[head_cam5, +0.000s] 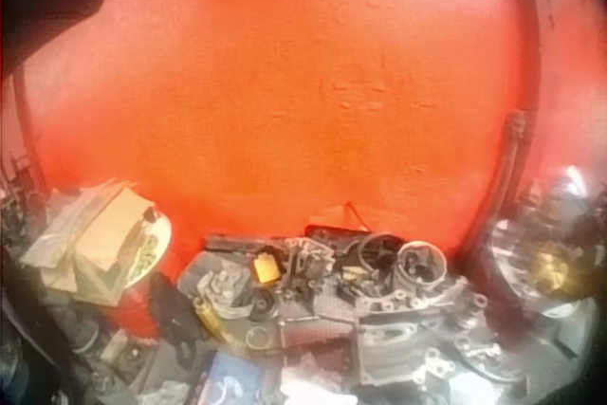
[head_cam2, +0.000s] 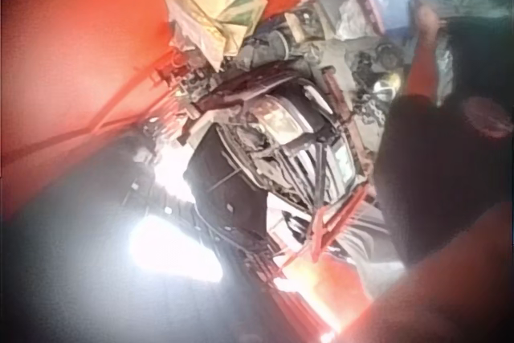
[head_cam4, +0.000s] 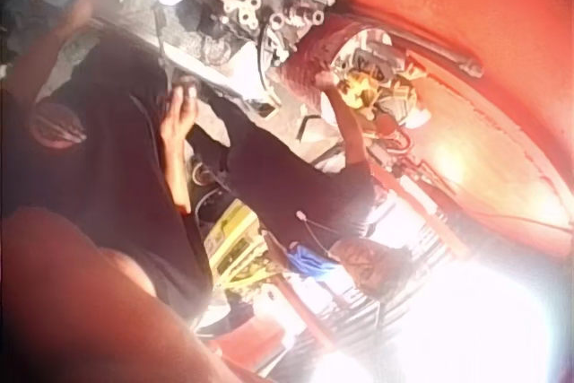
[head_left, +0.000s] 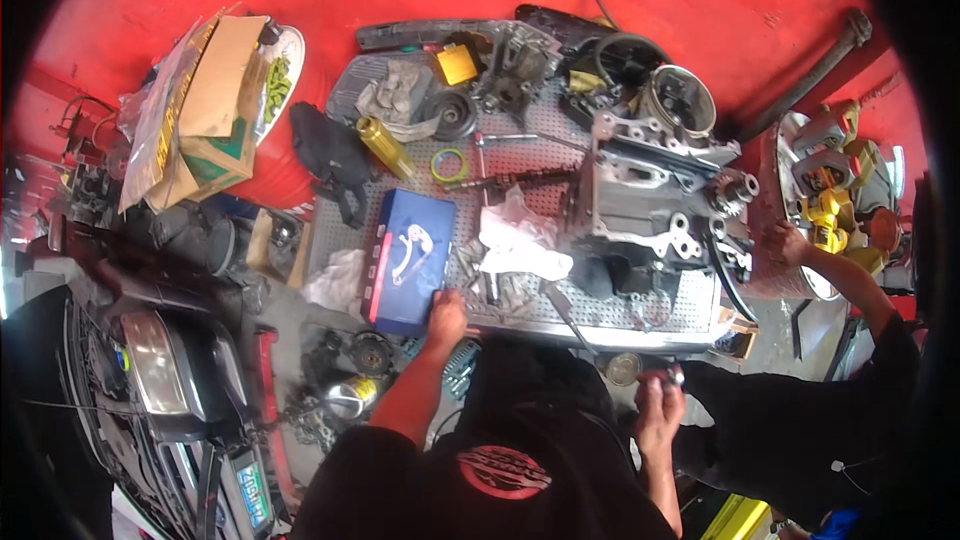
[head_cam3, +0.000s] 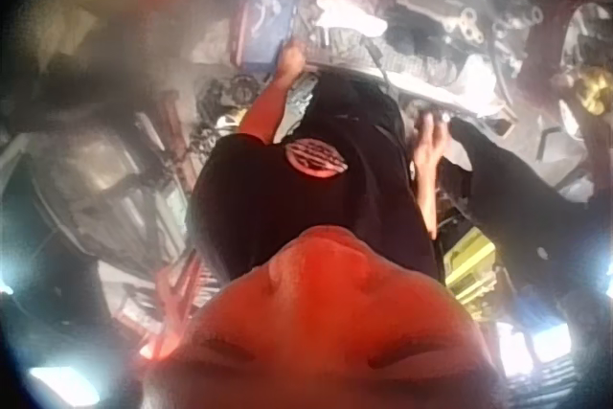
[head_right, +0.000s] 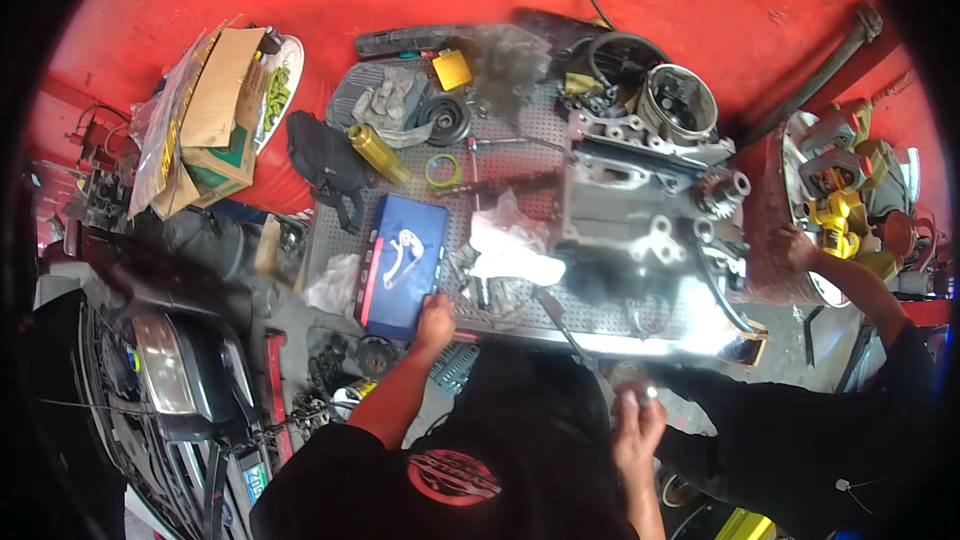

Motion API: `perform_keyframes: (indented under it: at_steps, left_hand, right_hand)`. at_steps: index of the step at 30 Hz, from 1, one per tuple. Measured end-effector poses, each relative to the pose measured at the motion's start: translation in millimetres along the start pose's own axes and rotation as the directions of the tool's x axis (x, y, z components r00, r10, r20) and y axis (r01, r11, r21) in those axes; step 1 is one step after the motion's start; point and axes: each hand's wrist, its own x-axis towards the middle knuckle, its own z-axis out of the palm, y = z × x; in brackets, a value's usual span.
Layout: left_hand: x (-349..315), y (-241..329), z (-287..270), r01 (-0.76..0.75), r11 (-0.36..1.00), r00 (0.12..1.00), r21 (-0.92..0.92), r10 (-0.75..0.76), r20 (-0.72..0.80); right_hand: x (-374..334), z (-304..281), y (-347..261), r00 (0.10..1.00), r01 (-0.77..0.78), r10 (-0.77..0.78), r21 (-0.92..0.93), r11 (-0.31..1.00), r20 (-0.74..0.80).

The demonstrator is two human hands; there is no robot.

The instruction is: Assembling or repairing components of an internal combustion engine block on a workbench using hand tools.

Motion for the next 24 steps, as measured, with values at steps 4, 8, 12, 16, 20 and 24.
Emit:
perform_keyframes:
  at_steps: [4, 8, 12, 16, 20, 24]
  left_hand:
    - [27.8, -38.9, 3.7, -0.076, 0.992, 0.995, 0.099, 0.069, 0.070]
    - [43.1, -60.1, -4.0, -0.214, 0.970, 0.977, 0.113, 0.214, 0.015]
    - [17.8, -41.2, -21.8, -0.020, 0.997, 0.983, 0.075, 0.006, 0.185]
    - [-51.8, -9.1, -31.6, -0.065, 0.997, 0.973, -0.048, 0.074, 0.218]
    - [-126.8, 4.0, -12.9, -0.025, 0.997, 0.918, -0.074, 0.053, 0.394]
    - [-164.6, -0.2, 15.0, 0.032, 0.996, 0.932, -0.080, 0.000, 0.364]
  right_hand:
    - [-21.1, 20.2, -2.5, 0.976, -0.135, 0.151, 0.111, 0.985, -0.159]
    - [-33.1, 43.2, -1.6, 0.981, -0.171, 0.179, 0.095, 0.981, -0.077]
    - [-17.6, 50.7, -12.9, 0.997, 0.062, -0.069, -0.136, 0.989, -0.044]
    - [47.9, 19.2, -63.3, 0.735, 0.509, -0.621, -0.382, 0.771, -0.273]
    - [132.8, -28.9, -134.6, 0.537, 0.468, -0.783, -0.661, 0.587, -0.316]
    - [230.2, -31.6, -163.4, 0.801, 0.275, -0.582, -0.776, 0.568, -0.142]
